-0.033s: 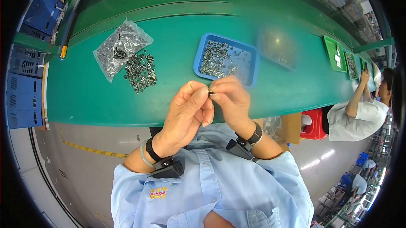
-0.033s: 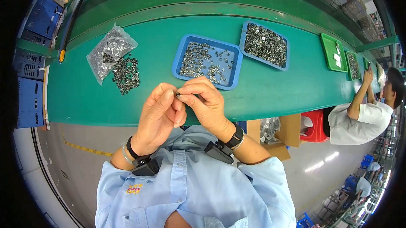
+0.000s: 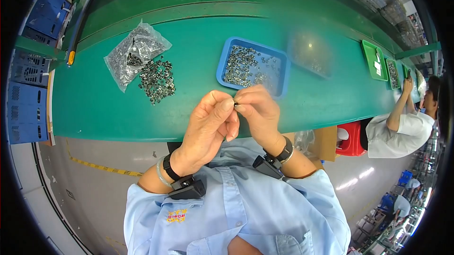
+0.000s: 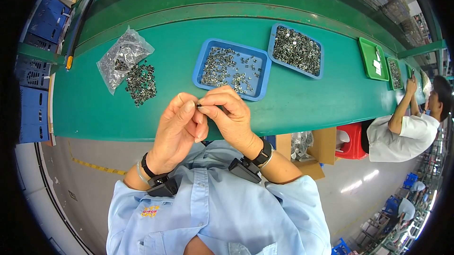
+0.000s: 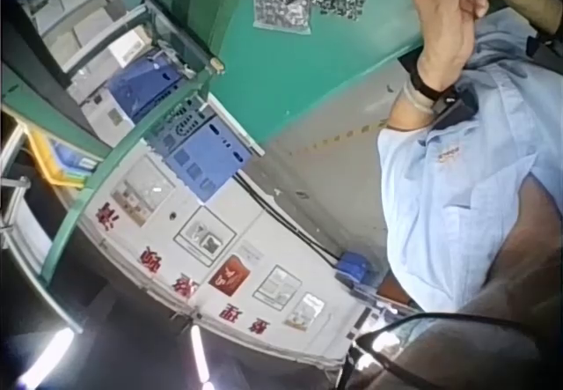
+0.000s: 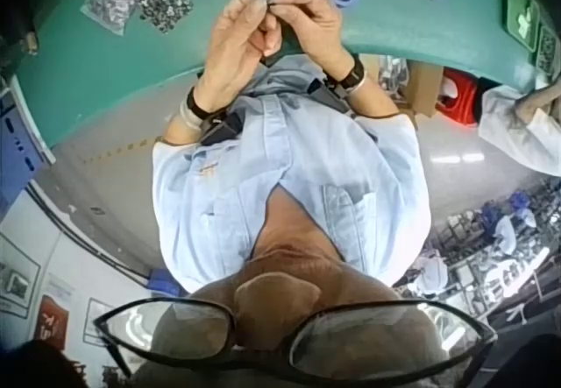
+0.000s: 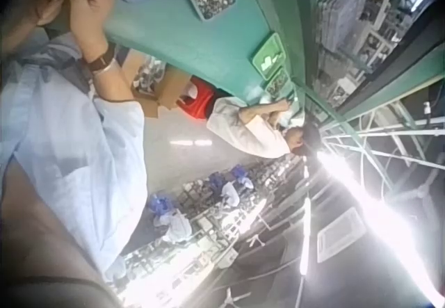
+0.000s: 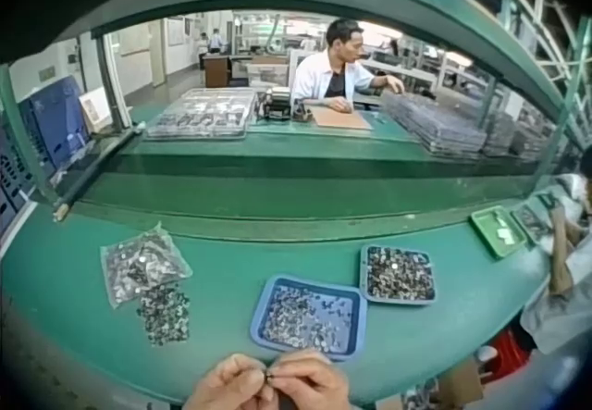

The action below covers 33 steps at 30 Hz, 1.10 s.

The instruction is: Assembling small electronic components into housing or onto boards at a factory workstation.

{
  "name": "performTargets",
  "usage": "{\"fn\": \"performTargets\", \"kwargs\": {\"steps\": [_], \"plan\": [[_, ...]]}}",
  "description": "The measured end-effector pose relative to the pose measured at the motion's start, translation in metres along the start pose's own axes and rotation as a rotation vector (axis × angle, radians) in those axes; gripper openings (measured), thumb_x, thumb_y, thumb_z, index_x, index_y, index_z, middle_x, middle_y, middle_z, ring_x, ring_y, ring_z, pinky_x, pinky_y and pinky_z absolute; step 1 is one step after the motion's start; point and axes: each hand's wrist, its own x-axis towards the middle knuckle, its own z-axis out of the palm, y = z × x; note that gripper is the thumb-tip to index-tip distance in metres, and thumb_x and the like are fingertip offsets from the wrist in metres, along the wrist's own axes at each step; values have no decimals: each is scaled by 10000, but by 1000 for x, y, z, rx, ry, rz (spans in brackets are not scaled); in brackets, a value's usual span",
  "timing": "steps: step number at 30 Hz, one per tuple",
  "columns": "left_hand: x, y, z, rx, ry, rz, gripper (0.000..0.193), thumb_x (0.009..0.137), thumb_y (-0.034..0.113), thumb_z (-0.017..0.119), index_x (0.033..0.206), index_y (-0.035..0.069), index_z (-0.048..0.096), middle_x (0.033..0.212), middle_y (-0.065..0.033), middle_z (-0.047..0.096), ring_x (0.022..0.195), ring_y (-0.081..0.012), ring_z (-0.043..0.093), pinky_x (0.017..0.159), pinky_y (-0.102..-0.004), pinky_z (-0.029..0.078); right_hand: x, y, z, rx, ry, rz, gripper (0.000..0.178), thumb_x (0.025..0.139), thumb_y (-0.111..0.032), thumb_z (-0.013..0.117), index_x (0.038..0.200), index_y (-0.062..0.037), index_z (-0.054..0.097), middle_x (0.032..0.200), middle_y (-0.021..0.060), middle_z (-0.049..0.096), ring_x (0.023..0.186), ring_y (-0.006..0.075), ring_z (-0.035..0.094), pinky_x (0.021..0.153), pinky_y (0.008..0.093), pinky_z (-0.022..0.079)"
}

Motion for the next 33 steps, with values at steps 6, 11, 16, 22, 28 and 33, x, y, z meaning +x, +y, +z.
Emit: {"fn": "performTargets", "kwargs": {"steps": [6,11,16,22,28,33], "plan": [[-1,1,-3,144,22,36,141,947,210,501,912,74,493,726,-27,539,548,-104,499,465,-236,379,1,-3,4,-64,13,-15,152,770,10,672,898,-58,629,879,66,611,819,171,568,693,268,480],[1,-2,-2,136,32,47,147,947,208,500,967,62,508,744,-36,552,553,-100,501,468,-231,381,3,-5,3,-171,13,-71,158,763,18,670,894,-53,619,880,76,613,825,186,577,691,285,481],[1,4,-19,121,68,8,171,943,187,502,1048,52,511,809,-46,568,556,-103,504,473,-231,384,19,-11,-24,-574,-4,-101,170,751,30,667,893,-42,608,867,88,611,821,217,592,696,306,485],[-12,21,-58,75,138,29,208,936,147,498,1114,40,496,879,-55,571,575,-108,512,485,-240,393,66,-18,-22,-797,-246,-141,125,769,-12,640,890,-25,611,874,98,593,807,238,578,706,321,468],[-20,35,-79,-33,197,59,308,927,96,481,1224,39,425,1008,-85,555,677,-136,544,542,-252,425,117,14,54,-784,-611,-196,166,794,-66,614,960,-54,618,892,99,582,815,286,580,705,361,473],[-25,48,-83,-75,294,134,384,914,83,483,1282,11,403,1121,-123,552,772,-158,569,569,-266,441,134,48,92,-867,-778,-376,180,793,-80,595,971,-58,608,888,102,573,816,303,577,728,381,475]]}}
